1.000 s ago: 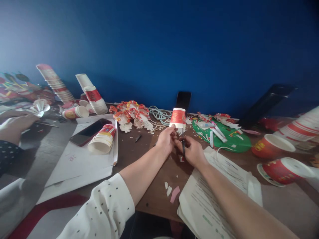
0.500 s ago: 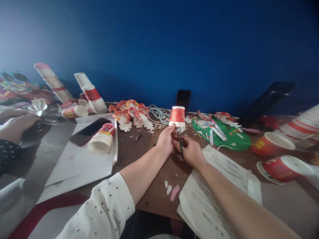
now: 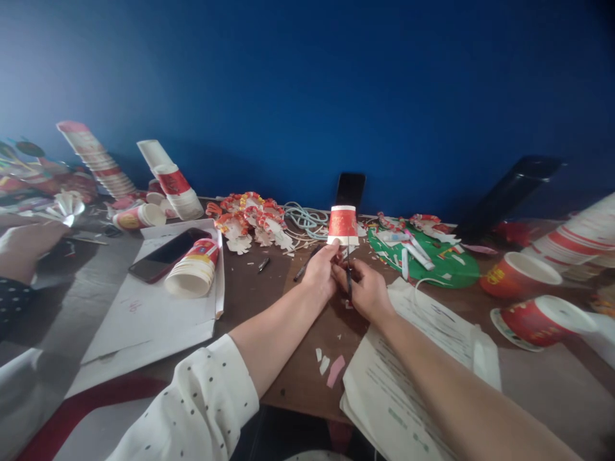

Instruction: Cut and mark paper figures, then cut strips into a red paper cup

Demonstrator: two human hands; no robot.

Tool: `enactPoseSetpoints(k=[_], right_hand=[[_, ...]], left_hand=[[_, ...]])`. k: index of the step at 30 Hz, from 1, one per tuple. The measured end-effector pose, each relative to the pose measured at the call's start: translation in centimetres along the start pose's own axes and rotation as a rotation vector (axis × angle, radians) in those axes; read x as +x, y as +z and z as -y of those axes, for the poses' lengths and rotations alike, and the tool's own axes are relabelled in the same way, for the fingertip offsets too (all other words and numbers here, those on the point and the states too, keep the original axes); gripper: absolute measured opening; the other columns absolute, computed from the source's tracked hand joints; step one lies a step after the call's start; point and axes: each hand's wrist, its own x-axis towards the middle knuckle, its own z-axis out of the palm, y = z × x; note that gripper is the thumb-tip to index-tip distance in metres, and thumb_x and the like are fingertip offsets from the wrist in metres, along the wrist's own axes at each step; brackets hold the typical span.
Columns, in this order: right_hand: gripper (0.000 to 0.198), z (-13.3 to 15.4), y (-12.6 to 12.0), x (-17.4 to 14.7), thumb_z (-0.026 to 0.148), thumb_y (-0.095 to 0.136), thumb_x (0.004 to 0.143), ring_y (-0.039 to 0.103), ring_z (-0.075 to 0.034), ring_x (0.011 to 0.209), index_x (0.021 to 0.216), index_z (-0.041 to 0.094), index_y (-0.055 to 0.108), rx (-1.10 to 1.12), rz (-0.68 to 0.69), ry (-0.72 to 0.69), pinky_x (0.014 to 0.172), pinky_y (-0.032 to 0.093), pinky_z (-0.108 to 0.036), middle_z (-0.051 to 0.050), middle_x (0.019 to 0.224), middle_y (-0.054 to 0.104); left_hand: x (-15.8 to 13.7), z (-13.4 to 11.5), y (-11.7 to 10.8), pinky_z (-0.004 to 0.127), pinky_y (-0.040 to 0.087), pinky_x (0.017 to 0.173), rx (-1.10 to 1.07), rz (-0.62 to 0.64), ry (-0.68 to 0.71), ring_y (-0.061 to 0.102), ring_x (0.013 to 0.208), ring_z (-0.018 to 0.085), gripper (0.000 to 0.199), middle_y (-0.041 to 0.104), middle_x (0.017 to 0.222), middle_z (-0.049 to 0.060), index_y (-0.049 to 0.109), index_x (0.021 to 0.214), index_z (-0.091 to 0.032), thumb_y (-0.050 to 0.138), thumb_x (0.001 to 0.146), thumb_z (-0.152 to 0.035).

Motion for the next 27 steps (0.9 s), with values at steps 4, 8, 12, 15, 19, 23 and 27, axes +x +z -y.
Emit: enactPoseSetpoints(k=[4, 8, 12, 15, 19, 23, 27], right_hand=[[0.034, -0.01, 0.07, -0.05, 0.055, 0.055, 0.080, 0.062, -0.019, 0.064, 0.087, 0.024, 0.067, 0.008, -0.007, 0.006, 0.057, 0.043, -0.027, -0.003, 0.069, 0.068], [0.034, 0.10, -0.03, -0.09, 0.055, 0.056, 0.079, 0.062, -0.020, 0.065, 0.090, 0.024, 0.067, 0.018, -0.002, 0.004, 0.057, 0.043, -0.027, -0.003, 0.071, 0.069], [0.035, 0.28, -0.18, -0.13, 0.056, 0.056, 0.079, 0.063, -0.020, 0.065, 0.089, 0.024, 0.067, 0.018, 0.007, -0.001, 0.058, 0.043, -0.027, -0.003, 0.071, 0.069], [0.036, 0.37, -0.24, -0.15, 0.056, 0.057, 0.078, 0.063, -0.020, 0.065, 0.090, 0.024, 0.067, 0.018, -0.003, -0.002, 0.057, 0.044, -0.027, -0.004, 0.071, 0.069], [0.035, 0.37, -0.23, -0.15, 0.056, 0.057, 0.079, 0.062, -0.020, 0.064, 0.089, 0.024, 0.067, 0.026, -0.005, -0.007, 0.057, 0.043, -0.027, -0.003, 0.071, 0.069], [0.035, 0.24, -0.16, -0.12, 0.056, 0.056, 0.079, 0.061, -0.020, 0.063, 0.087, 0.024, 0.067, 0.030, -0.010, -0.009, 0.056, 0.043, -0.027, -0.003, 0.070, 0.068], [0.036, 0.18, -0.11, -0.13, 0.057, 0.054, 0.080, 0.060, -0.019, 0.062, 0.085, 0.024, 0.066, 0.023, -0.010, -0.016, 0.056, 0.042, -0.026, -0.003, 0.067, 0.067]], left_hand=[[-0.07, -0.08, 0.12, 0.016, 0.041, 0.049, -0.018, -0.013, -0.011, 0.049, 0.046, 0.005, 0.017, 0.054, 0.057, -0.001, 0.057, 0.069, -0.012, 0.061, 0.084, -0.019], [-0.26, -0.21, 0.26, 0.016, 0.041, 0.047, -0.014, -0.018, -0.016, 0.048, 0.045, 0.005, 0.018, 0.053, 0.057, 0.000, 0.057, 0.068, -0.011, 0.060, 0.084, -0.019], [-0.21, -0.21, 0.19, 0.016, 0.041, 0.048, -0.010, -0.016, -0.017, 0.048, 0.045, 0.005, 0.018, 0.053, 0.057, 0.000, 0.058, 0.069, -0.011, 0.059, 0.085, -0.019], [-0.14, -0.19, 0.12, 0.016, 0.041, 0.048, -0.012, -0.011, -0.021, 0.047, 0.045, 0.005, 0.018, 0.053, 0.056, -0.001, 0.058, 0.069, -0.011, 0.059, 0.085, -0.019], [-0.13, -0.21, 0.10, 0.016, 0.040, 0.048, -0.019, -0.007, -0.020, 0.048, 0.046, 0.005, 0.017, 0.053, 0.057, 0.000, 0.057, 0.069, -0.011, 0.061, 0.084, -0.020], [-0.15, -0.22, 0.14, 0.016, 0.041, 0.048, -0.021, -0.002, -0.026, 0.048, 0.046, 0.005, 0.018, 0.053, 0.057, 0.000, 0.057, 0.069, -0.011, 0.060, 0.085, -0.020], [-0.29, -0.22, 0.25, 0.017, 0.040, 0.049, -0.013, -0.001, -0.032, 0.047, 0.045, 0.005, 0.019, 0.052, 0.056, -0.001, 0.057, 0.069, -0.011, 0.058, 0.086, -0.021]])
